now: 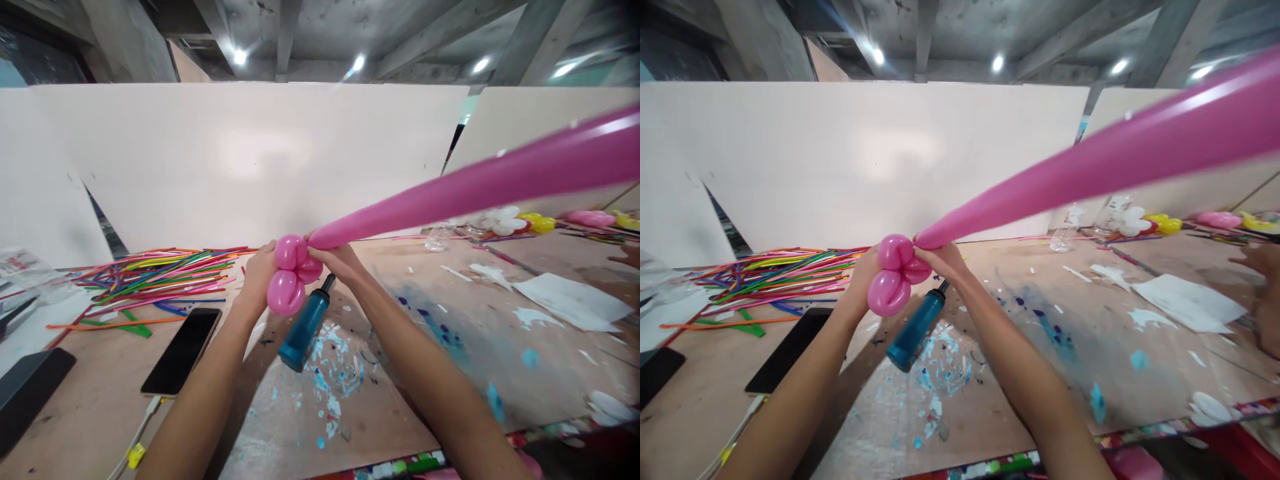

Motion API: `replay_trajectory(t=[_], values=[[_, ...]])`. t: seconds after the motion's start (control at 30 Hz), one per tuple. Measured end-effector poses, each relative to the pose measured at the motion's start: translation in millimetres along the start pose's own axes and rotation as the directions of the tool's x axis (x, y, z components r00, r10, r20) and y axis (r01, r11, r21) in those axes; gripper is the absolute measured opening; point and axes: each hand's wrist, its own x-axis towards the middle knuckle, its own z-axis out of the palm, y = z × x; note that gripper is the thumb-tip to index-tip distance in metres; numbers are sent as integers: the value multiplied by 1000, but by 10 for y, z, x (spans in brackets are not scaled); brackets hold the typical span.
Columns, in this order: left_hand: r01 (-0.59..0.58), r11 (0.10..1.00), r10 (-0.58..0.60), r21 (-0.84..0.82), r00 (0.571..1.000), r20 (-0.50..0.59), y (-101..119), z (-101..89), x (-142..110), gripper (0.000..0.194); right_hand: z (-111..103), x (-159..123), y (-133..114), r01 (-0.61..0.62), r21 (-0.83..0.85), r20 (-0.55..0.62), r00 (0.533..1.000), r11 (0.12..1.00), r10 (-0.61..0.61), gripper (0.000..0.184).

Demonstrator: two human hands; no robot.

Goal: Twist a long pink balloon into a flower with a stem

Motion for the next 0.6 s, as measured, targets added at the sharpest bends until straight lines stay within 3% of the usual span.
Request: replay_trajectory(t=[0.13,0.3,0.5,0.6], values=[[54,983,-45,173,998,-53,-3,77,-14,14,5,8,55,158,-307,-18,985,938,-172,19],[78,964,-35,254,984,-172,26,124,-46,22,60,-19,91,143,-402,-112,973,905,-204,23],[98,967,-51,237,979,-198,83,122,-59,27,126,0,72,-32,-82,-291,957,996,7,29],[134,991,-130,19,980,-153,80,108,-41,30,128,33,109,-89,43,-309,946,995,98,31]])
